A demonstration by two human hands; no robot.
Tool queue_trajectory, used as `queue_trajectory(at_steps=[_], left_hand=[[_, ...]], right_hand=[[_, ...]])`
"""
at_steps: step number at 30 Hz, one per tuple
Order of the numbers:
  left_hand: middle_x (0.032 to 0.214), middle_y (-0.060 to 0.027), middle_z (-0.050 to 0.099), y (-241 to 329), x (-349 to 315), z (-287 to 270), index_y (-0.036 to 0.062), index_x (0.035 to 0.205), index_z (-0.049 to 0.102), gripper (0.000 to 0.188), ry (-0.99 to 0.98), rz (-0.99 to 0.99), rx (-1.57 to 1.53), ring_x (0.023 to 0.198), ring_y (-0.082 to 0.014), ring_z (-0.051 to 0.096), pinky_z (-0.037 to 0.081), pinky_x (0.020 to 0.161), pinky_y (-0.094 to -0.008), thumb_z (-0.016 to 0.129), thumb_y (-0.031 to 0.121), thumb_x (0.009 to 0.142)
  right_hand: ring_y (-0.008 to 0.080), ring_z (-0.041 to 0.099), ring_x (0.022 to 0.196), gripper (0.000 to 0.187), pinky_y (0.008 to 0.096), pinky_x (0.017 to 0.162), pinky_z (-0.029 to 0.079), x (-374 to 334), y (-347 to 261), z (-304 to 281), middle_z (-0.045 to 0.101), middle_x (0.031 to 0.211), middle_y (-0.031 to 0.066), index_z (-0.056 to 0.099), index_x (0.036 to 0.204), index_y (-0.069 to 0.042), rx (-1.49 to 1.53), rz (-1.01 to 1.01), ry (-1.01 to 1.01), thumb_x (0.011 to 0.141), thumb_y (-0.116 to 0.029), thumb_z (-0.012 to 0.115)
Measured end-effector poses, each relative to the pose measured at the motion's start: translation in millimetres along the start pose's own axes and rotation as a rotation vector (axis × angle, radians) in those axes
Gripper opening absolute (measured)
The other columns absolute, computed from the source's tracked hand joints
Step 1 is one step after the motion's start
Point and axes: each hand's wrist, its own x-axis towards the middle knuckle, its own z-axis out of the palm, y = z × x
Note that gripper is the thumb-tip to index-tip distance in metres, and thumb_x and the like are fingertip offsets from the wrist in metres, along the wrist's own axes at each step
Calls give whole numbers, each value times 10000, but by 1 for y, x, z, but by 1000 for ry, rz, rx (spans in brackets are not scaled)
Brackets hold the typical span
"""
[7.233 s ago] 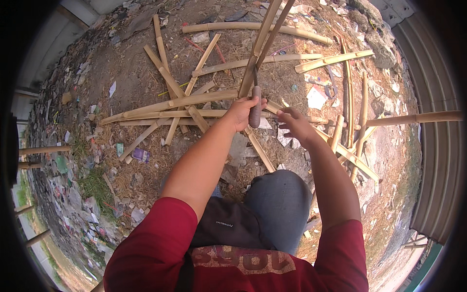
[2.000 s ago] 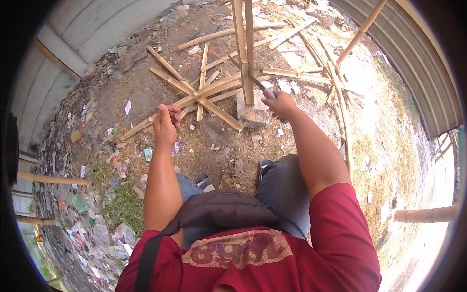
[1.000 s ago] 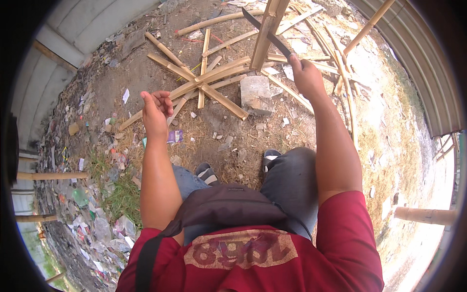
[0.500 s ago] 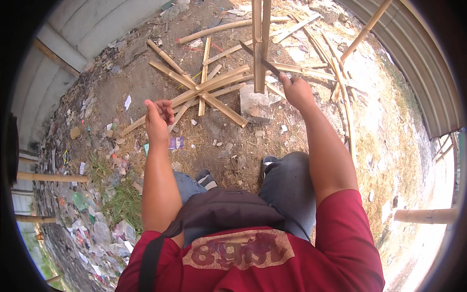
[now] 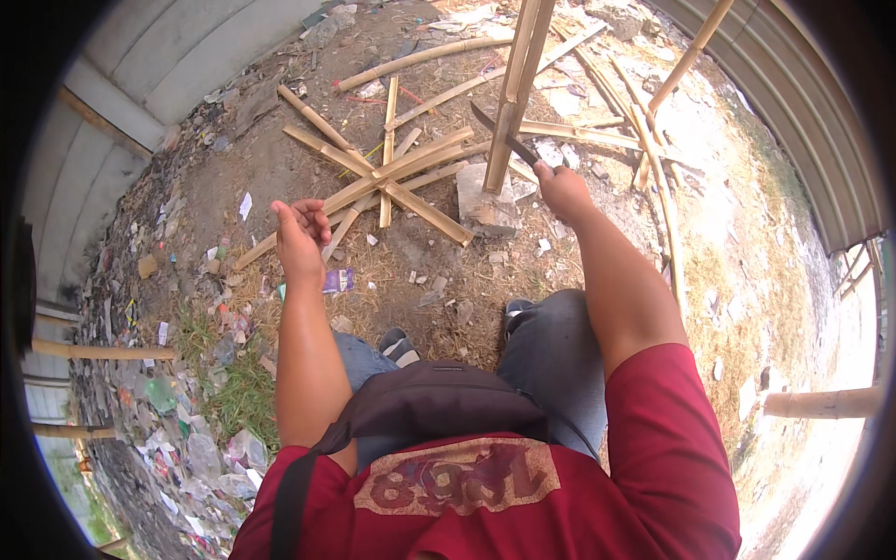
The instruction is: The person uses a machete and a wooden stick to split a piece of bamboo vertically. They repeatedly strike the machete with the stick to drive it through the bamboo, then pull the split pieces apart.
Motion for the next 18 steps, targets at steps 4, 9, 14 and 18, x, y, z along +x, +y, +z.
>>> queue_trajectory(at_steps=[4, 9, 14, 18], left_hand=[[741, 2, 558, -2, 1, 4, 42, 979, 620, 718, -4, 8, -32, 598, -97, 491, 390, 560, -227, 282, 673, 1034], [754, -18, 541, 0, -4, 0, 16, 985, 607, 729, 17, -1, -50, 618, -115, 479, 395, 571, -243, 307, 679, 1027], [747, -8, 547, -5, 1, -6, 31, 984, 611, 729, 64, -60, -125, 612, -108, 487, 392, 558, -239, 292, 684, 1026], [739, -10, 546, -6, 11, 4, 33, 984, 608, 729, 59, -89, -176, 605, -106, 484, 393, 547, -239, 285, 685, 1026]], right_hand=[[270, 675, 682, 674, 417, 640, 526, 0, 6, -30, 689, 839, 193, 690, 1092, 53, -8, -89, 100, 991, -587, 505], [175, 599, 609, 697, 356, 574, 486, -41, -49, -91, 596, 706, 91, 685, 1154, 19, 101, -167, 170, 987, -632, 501], [191, 606, 642, 646, 381, 617, 499, -26, -50, -67, 599, 725, 110, 672, 1163, 7, -47, -165, 22, 1023, -588, 463], [380, 699, 901, 612, 499, 845, 539, 34, 36, 27, 702, 981, 254, 653, 1158, 14, -210, -208, 26, 1030, -544, 436]])
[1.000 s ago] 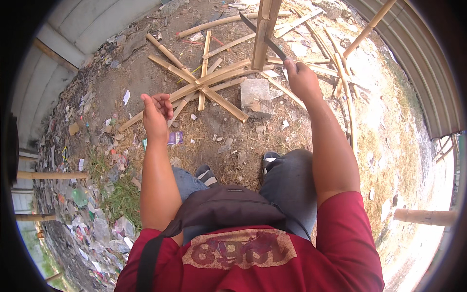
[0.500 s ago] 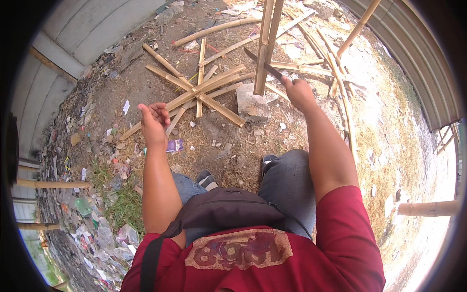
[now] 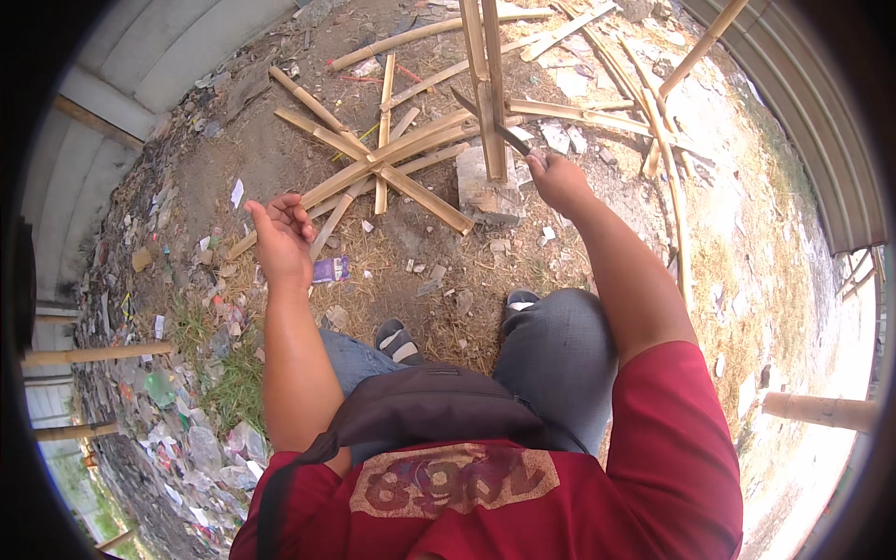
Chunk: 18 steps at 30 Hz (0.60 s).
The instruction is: The person uses a machete and a wooden stick to split a piece of bamboo vertically. They repeatedly strike the machete with the stick to drive it through the bamboo, then pull the split pieces apart.
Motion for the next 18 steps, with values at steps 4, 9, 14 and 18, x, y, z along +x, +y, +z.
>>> queue_trajectory(at_steps=[4, 9, 14, 18], left_hand=[[763, -16, 516, 2, -3, -8, 37, 992, 598, 704, 12, 12, 8, 628, -126, 452, 379, 573, -256, 315, 681, 1025], [764, -15, 517, 4, 1, 4, 35, 992, 598, 713, -5, 11, 33, 627, -123, 450, 374, 571, -257, 303, 683, 1026], [763, -16, 518, 2, -4, -2, 34, 999, 602, 710, 3, 10, -28, 626, -125, 451, 376, 574, -262, 315, 684, 1024], [757, -17, 525, 2, -6, -10, 25, 978, 602, 728, 0, 14, -36, 635, -120, 465, 386, 573, -252, 308, 690, 1021]], right_hand=[[299, 700, 703, 622, 440, 699, 565, -5, -49, -25, 687, 810, 200, 653, 1134, 22, 65, 171, -146, 1039, -545, 416], [245, 656, 670, 647, 406, 639, 518, -5, -18, -32, 665, 776, 153, 670, 1137, 38, 261, 156, -15, 997, -571, 505], [139, 522, 480, 636, 316, 452, 411, -30, -59, -101, 528, 647, 42, 663, 1146, 29, 461, 22, 134, 1011, -572, 503], [104, 484, 434, 608, 295, 396, 369, -28, -77, -111, 477, 606, 5, 650, 1123, 9, 421, -59, 170, 1026, -567, 483]])
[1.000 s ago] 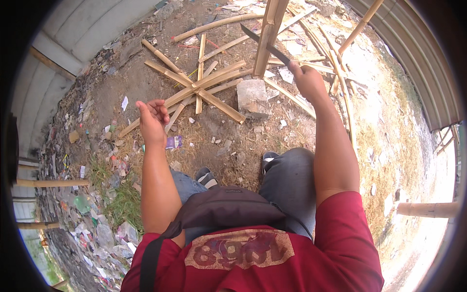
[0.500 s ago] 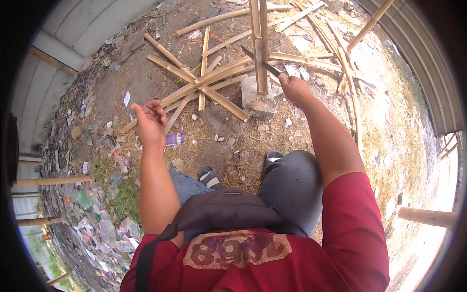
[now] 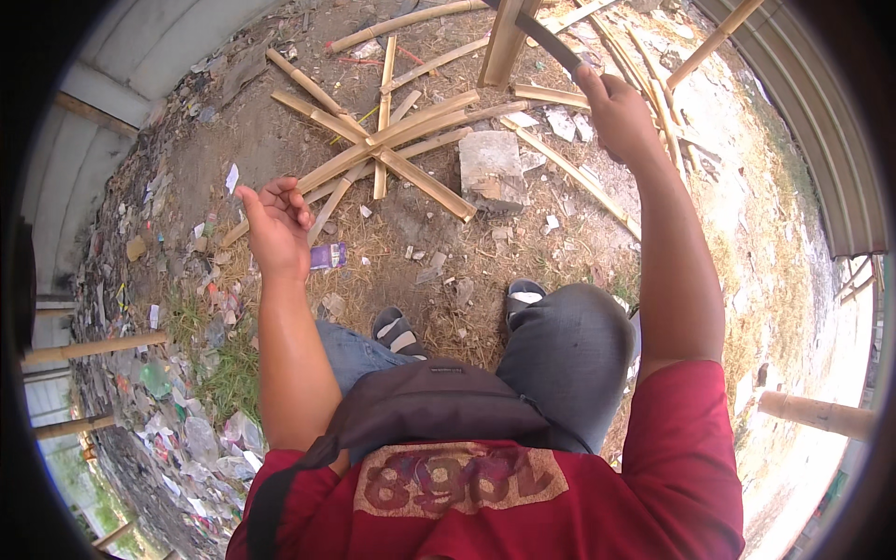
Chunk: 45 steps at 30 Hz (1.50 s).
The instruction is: The person uses a machete and a wooden stick to split a piece of bamboo vertically. They repeatedly strike the machete with the stick to drive it through the bamboo, then pull the split pieces apart.
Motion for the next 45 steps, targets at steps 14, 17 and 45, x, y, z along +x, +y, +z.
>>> queue_trajectory(at_steps=[14, 17, 45], left_hand=[[749, -12, 525, 6, 3, -3, 35, 984, 596, 725, 41, 3, 14, 614, -117, 461, 378, 554, -244, 310, 701, 1014], [746, -11, 524, 3, 3, 2, 34, 980, 595, 728, 30, -4, 8, 610, -114, 456, 375, 551, -240, 302, 700, 1016], [774, -15, 509, 0, -1, -18, 42, 1017, 595, 678, 86, -28, 43, 633, -135, 445, 377, 591, -274, 331, 667, 1029]], right_hand=[[431, 664, 885, 650, 498, 817, 496, -5, 121, 78, 686, 880, 266, 679, 952, 22, -344, 43, -104, 979, -603, 503], [334, 641, 771, 650, 454, 742, 488, 0, 112, 54, 664, 795, 202, 688, 952, 13, -245, -41, 60, 993, -607, 496], [160, 539, 583, 512, 356, 569, 449, 28, 122, 85, 544, 641, 52, 650, 1082, -22, 208, -89, 55, 1044, -506, 487]])
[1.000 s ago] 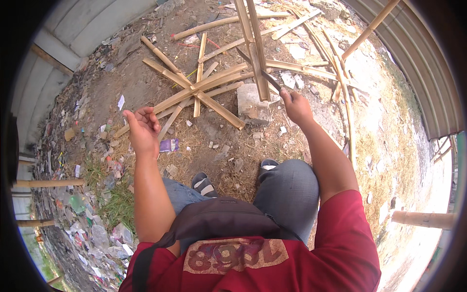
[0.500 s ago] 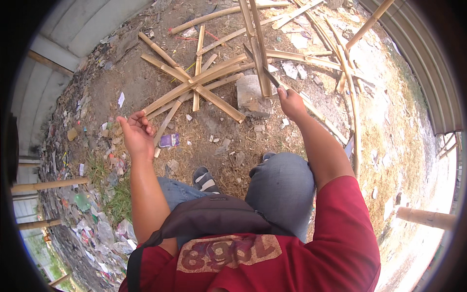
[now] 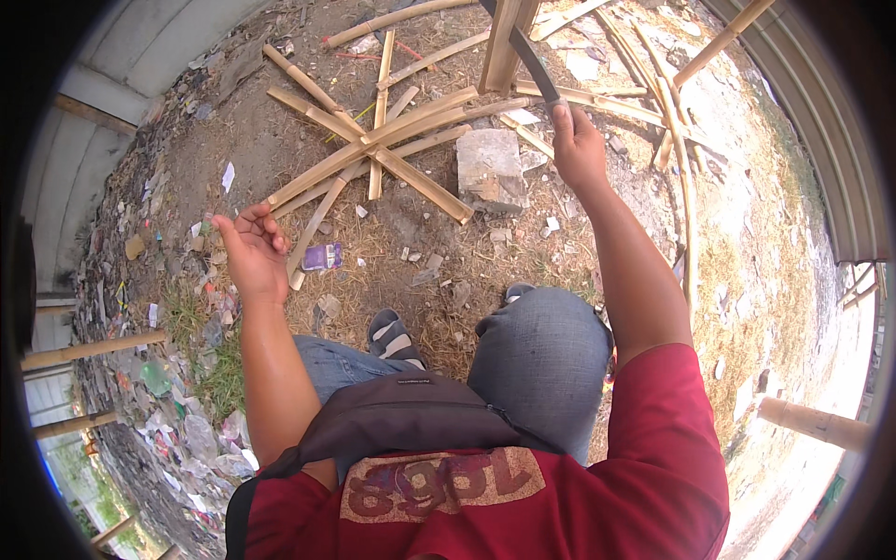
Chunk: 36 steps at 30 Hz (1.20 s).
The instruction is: The person uses a machete and a wooden stick to split a piece of bamboo vertically. They repeatedly strike the machete with the stick to drive it through the bamboo, then pull the split pieces apart.
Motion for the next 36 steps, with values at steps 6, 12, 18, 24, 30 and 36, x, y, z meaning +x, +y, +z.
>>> queue_trajectory(at_steps=[6, 12, 18, 24, 30, 36], left_hand=[[747, -23, 516, -6, 4, -6, 30, 988, 599, 709, 51, -21, -14, 622, -124, 442, 372, 561, -259, 319, 680, 1025], [776, -5, 557, -5, -1, -11, 53, 994, 615, 648, 0, 19, 110, 654, -108, 500, 385, 579, -248, 348, 642, 1038], [970, 0, 648, 32, 8, 63, 69, 1122, 625, 406, -293, 345, 427, 880, -96, 609, 443, 751, -255, 537, 458, 1045], [1378, -163, 540, 180, 32, 224, -6, 1482, 322, 952, -526, 524, 122, 1278, -289, 524, 389, 1065, -418, 422, 762, 930], [939, -118, 627, 193, -48, 293, -18, 1304, 495, 941, -575, 688, -206, 853, -222, 643, 524, 780, -345, 329, 826, 921], [646, 38, 473, 162, -59, 305, 32, 1131, 519, 816, -727, 641, 10, 571, -98, 529, 507, 602, -273, 373, 808, 925]], right_hand=[[492, 636, 993, 557, 515, 870, 485, -50, 119, 34, 668, 970, 304, 641, 1128, -39, -354, 43, -61, 1011, -556, 470], [384, 673, 884, 586, 459, 829, 496, -42, 121, 20, 697, 912, 233, 701, 1149, -48, -194, 247, -34, 1014, -569, 469], [195, 573, 700, 475, 376, 692, 470, -75, 96, -1, 611, 726, 111, 694, 1166, -51, 16, 152, -83, 1039, -463, 493], [278, 574, 604, 329, 398, 615, 456, -101, 56, -39, 594, 669, 147, 657, 970, -45, -133, -164, -169, 999, -365, 584], [394, 641, 668, 343, 451, 617, 488, -115, 51, -67, 636, 721, 191, 638, 983, -71, -229, -249, -263, 980, -411, 595], [443, 643, 777, 444, 531, 689, 478, -105, 23, -71, 664, 802, 219, 616, 998, -74, -514, -73, -325, 992, -511, 541]])
